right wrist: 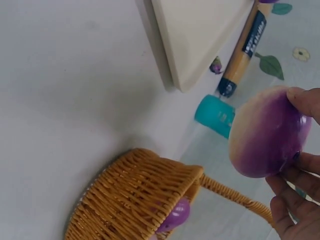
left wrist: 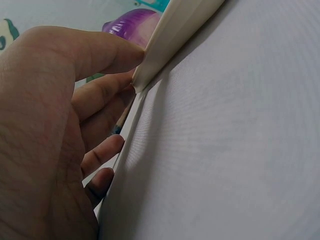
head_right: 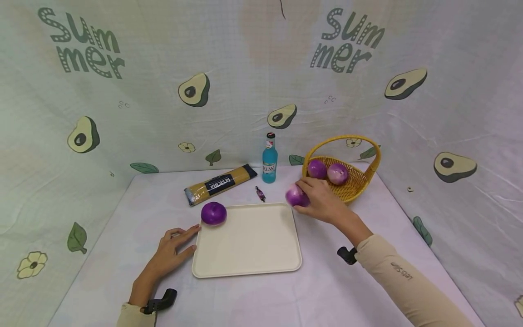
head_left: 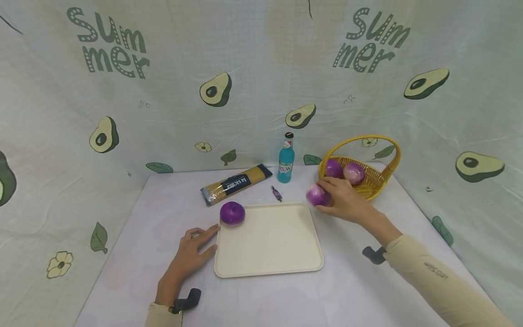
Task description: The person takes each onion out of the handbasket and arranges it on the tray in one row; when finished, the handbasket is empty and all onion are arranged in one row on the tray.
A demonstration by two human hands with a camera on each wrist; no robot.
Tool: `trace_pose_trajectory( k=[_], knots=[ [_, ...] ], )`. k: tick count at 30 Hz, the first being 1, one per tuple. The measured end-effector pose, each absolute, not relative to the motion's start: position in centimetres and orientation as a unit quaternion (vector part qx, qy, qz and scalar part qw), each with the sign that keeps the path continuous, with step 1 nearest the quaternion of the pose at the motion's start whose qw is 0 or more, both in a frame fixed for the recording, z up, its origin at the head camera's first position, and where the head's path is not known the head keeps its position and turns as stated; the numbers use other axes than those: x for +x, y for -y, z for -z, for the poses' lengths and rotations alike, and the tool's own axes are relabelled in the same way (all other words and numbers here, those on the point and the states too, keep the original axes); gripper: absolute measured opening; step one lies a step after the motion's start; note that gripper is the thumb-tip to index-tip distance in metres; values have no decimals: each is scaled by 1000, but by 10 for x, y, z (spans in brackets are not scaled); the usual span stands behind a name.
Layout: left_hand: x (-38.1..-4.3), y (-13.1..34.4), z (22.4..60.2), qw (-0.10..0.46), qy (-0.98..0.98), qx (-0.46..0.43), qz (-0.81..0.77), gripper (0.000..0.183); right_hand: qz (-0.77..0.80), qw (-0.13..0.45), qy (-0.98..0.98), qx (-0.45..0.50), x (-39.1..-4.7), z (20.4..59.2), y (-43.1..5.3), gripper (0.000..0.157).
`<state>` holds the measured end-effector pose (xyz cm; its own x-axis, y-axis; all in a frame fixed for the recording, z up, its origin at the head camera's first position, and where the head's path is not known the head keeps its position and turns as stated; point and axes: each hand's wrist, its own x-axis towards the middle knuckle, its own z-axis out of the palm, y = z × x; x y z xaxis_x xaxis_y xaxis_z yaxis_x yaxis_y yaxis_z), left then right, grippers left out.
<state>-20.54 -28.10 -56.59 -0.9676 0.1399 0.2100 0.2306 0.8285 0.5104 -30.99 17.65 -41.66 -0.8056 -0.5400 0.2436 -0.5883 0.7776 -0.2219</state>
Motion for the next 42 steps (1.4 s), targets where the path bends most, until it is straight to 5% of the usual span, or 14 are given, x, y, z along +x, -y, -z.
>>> trace_pose_trajectory(
  k=[42],
  knots=[
    [-204,281,563,76,952,-92,282,55,-152,74,922,349,-311,436,-130,69]
  ],
)
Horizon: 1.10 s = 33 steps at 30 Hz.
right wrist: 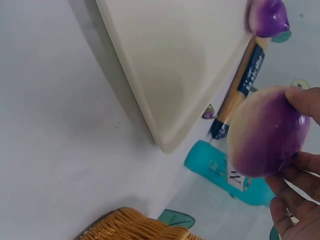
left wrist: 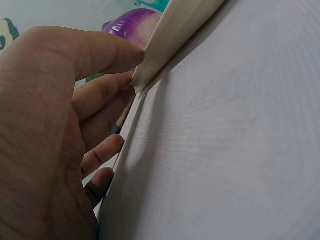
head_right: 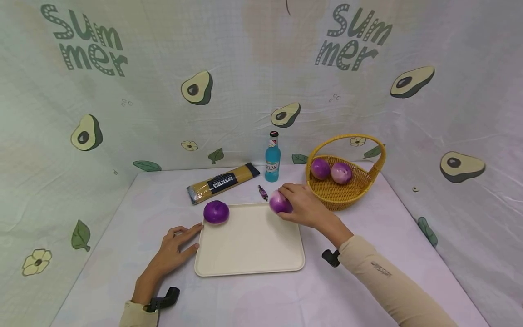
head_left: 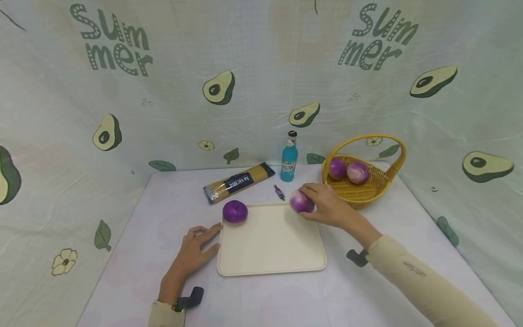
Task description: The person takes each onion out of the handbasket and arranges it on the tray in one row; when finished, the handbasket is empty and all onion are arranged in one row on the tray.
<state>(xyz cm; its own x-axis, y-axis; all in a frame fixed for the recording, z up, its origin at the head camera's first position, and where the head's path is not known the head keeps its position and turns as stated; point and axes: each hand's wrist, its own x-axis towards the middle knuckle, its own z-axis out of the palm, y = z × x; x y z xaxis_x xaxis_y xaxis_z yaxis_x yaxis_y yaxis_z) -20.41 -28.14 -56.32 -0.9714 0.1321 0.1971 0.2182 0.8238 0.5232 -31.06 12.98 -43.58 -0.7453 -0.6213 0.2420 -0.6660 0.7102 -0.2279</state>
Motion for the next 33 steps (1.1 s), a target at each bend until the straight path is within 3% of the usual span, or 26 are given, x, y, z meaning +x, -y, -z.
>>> trace_pose_trajectory(
  k=[33],
  knots=[
    [-205,278,562,74,952,-87,282,55,-177,51,905,384,-316,449,-89,67]
  ],
)
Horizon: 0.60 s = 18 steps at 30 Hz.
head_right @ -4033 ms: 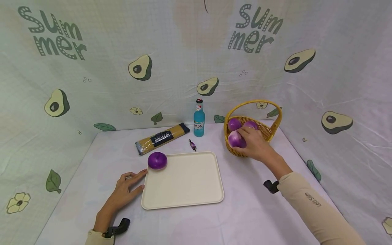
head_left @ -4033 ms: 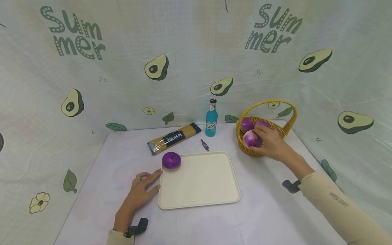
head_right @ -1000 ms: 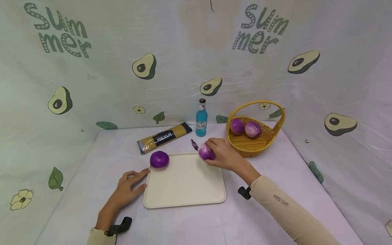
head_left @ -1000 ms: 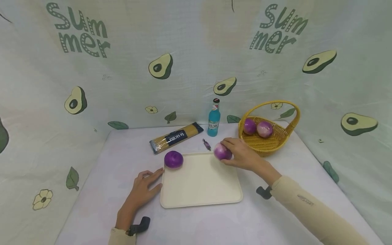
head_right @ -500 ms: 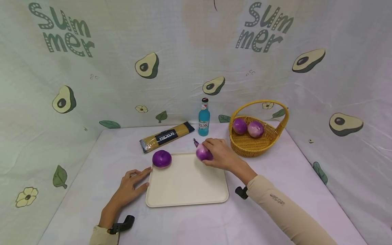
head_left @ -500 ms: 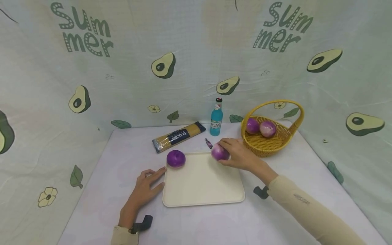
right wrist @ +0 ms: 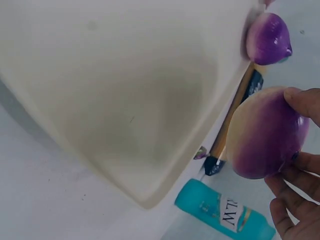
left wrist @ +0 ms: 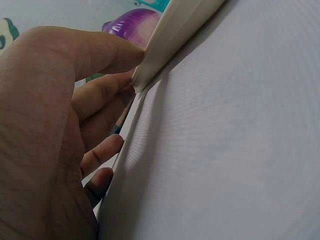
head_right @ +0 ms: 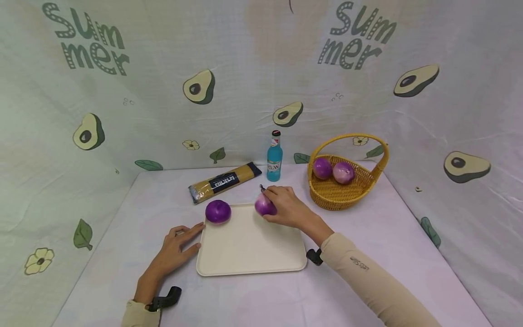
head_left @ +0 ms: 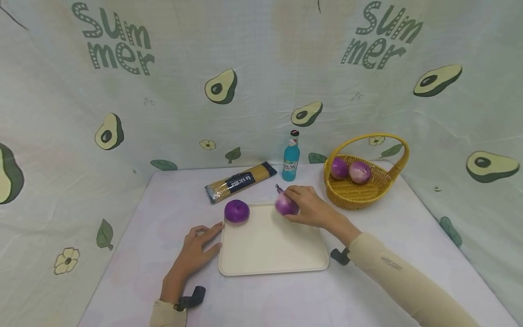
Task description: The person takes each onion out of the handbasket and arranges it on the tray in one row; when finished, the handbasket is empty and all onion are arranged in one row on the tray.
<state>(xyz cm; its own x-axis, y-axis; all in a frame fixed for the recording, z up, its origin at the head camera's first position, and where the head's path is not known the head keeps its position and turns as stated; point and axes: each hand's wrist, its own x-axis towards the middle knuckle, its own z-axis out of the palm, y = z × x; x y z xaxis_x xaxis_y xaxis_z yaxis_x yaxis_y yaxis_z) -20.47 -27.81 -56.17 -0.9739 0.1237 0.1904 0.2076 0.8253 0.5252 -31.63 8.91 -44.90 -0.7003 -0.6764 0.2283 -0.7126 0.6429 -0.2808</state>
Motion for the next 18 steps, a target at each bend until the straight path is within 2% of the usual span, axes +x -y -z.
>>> trace_pose_trajectory(
  k=[9,18],
  knots=[
    [-205,279,561,74,952,-91,283,55,-178,30,908,378,-318,455,-77,71],
    [-205,279,559,69,951,-94,285,56,-168,38,901,399,-321,459,-64,64]
  ],
)
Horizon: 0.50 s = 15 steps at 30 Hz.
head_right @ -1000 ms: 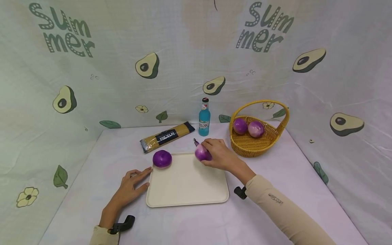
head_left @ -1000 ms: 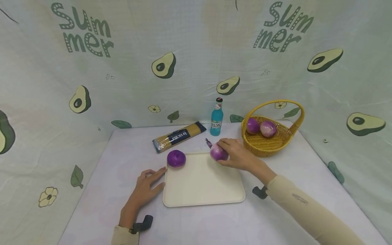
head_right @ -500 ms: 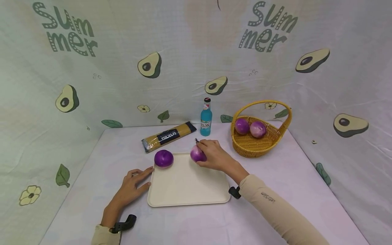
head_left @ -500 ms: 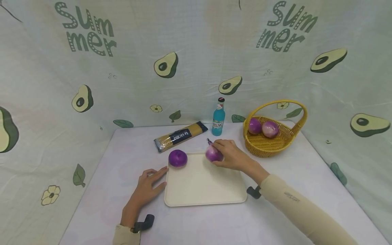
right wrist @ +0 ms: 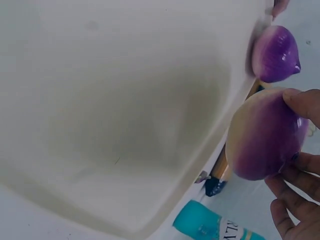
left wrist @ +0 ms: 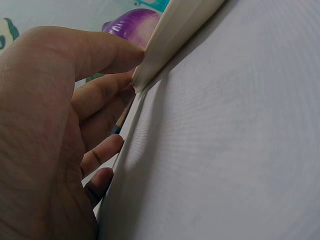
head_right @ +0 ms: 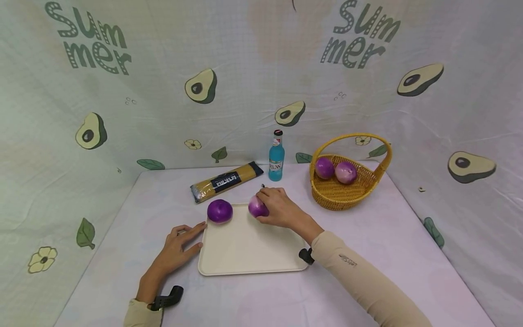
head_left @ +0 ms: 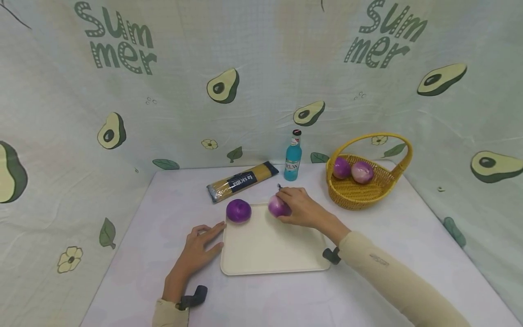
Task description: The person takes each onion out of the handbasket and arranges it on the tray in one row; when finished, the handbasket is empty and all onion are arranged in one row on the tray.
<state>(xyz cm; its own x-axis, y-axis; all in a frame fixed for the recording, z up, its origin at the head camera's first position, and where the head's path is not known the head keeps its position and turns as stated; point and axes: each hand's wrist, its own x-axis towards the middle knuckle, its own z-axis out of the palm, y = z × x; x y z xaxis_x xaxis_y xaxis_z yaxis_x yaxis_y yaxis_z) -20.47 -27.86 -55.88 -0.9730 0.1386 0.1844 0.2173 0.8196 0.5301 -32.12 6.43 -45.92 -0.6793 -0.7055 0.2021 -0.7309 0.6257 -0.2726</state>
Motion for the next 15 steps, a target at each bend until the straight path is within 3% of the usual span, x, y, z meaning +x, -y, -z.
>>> trace_pose_trajectory(
  k=[15],
  knots=[
    [-207,281,564,83,949,-104,287,55,-146,28,902,405,-325,466,-45,62]
  ],
)
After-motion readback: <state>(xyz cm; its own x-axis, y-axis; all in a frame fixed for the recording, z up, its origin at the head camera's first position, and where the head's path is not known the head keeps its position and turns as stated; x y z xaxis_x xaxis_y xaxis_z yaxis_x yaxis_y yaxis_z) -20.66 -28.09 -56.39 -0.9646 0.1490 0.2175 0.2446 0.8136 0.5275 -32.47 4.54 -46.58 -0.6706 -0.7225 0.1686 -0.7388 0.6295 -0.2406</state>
